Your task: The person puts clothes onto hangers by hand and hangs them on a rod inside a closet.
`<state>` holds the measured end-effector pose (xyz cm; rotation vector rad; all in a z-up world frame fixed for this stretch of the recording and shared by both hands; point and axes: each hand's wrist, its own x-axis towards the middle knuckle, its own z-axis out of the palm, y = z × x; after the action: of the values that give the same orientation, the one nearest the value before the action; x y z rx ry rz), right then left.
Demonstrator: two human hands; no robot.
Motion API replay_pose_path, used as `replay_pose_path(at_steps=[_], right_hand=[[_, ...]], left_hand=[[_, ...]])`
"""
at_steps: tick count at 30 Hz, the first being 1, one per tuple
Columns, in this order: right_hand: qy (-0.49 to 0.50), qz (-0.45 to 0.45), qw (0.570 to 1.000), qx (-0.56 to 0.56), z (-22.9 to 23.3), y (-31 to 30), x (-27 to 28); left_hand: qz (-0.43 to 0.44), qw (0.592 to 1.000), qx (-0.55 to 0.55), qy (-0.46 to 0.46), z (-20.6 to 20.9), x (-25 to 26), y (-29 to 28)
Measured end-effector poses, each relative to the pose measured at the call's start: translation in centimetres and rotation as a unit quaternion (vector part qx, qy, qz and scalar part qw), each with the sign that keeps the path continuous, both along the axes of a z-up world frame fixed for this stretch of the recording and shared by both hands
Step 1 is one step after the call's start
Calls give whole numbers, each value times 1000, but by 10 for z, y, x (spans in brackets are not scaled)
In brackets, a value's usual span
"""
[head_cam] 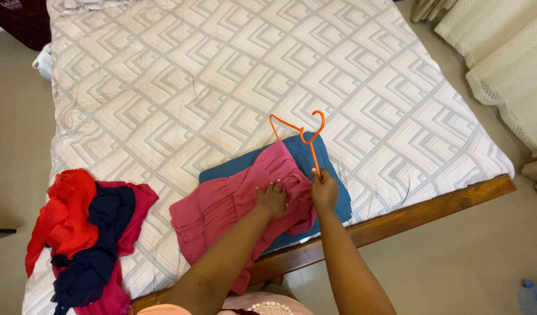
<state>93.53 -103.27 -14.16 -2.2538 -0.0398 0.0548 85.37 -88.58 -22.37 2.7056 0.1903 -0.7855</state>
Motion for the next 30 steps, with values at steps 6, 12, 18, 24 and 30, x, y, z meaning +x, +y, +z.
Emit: replay_pose_path(at_steps=[6, 12, 18, 24, 30], right_hand=[[-14, 50, 999, 13, 92, 13, 19], [-44, 71, 996, 14, 209, 44, 12], [-133, 116, 984, 0, 336, 89, -10], [-237, 166, 957, -12, 433, 124, -22], [-257, 168, 952, 16, 510, 145, -55]], left_hand=[[36, 986, -26, -162, 39, 28, 30], [91, 931, -51, -351, 140, 32, 76], [38, 759, -44, -648, 249, 24, 133], [31, 740, -76, -668, 358, 1, 184], [5, 682, -35, -730, 431, -39, 218]])
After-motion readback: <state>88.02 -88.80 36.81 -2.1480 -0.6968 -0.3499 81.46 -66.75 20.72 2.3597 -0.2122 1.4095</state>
